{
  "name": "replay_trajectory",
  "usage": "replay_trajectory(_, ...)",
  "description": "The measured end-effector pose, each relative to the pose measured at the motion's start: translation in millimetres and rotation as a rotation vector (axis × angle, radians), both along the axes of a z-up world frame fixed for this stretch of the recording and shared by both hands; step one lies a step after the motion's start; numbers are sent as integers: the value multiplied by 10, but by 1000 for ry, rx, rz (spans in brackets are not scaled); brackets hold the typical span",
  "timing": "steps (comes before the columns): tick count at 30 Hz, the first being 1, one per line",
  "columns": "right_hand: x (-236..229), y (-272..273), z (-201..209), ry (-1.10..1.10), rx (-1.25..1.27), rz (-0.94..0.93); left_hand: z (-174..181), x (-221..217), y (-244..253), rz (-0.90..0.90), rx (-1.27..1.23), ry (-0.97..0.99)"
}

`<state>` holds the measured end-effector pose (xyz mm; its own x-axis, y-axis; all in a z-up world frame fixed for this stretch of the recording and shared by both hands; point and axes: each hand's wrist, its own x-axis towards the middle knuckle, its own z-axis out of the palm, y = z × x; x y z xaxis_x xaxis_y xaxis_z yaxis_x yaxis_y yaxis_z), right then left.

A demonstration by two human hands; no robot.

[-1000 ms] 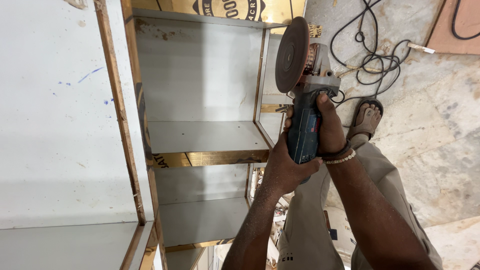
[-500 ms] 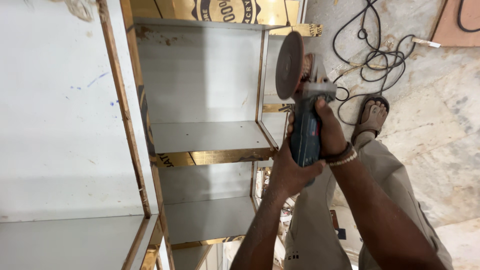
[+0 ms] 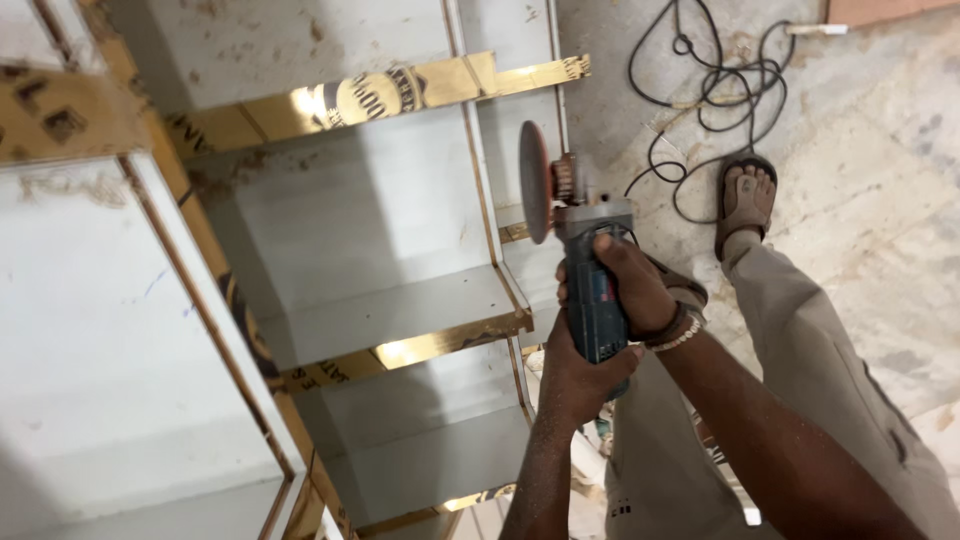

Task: The person uses an angle grinder with a sanding disc to smooth the edges and surfaces of a white wooden cabinet frame. They systematically move the tool along the vertical and horizontal edges of the cabinet structure.

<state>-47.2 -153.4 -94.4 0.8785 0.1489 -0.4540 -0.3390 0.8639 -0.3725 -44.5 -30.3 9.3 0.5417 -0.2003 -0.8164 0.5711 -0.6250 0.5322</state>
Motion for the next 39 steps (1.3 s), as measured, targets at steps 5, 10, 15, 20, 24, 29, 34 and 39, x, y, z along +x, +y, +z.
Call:
replay_trajectory(5,82,-68,61,35,-56,6,-23,8,-80,65,-20,-36)
replay_trajectory(10,203,-127,57,41,-94,55,-68,64,-161,124,-68,-44)
replay_trajectory(15,145,-101,76,16,-108,37,93,66,-206,68,111,-96)
replay_trajectory(20,-111,31,67,28,253,-43,350,-40,-284,-89,287,-136)
replay_trajectory(24,-227,130,80,-31,433,-100,542,-57,-271,-86,273,-107)
replay_trajectory(29,-170,234,150,-93,458,-91,655,-198,-135,44,170,-121)
replay_trajectory(34,-73,461,234,-211,625,-108,535,-361,304,476,-403,342)
replay_trajectory(39,7,573,562,98,347,118,653,-361,399,355,-47,109)
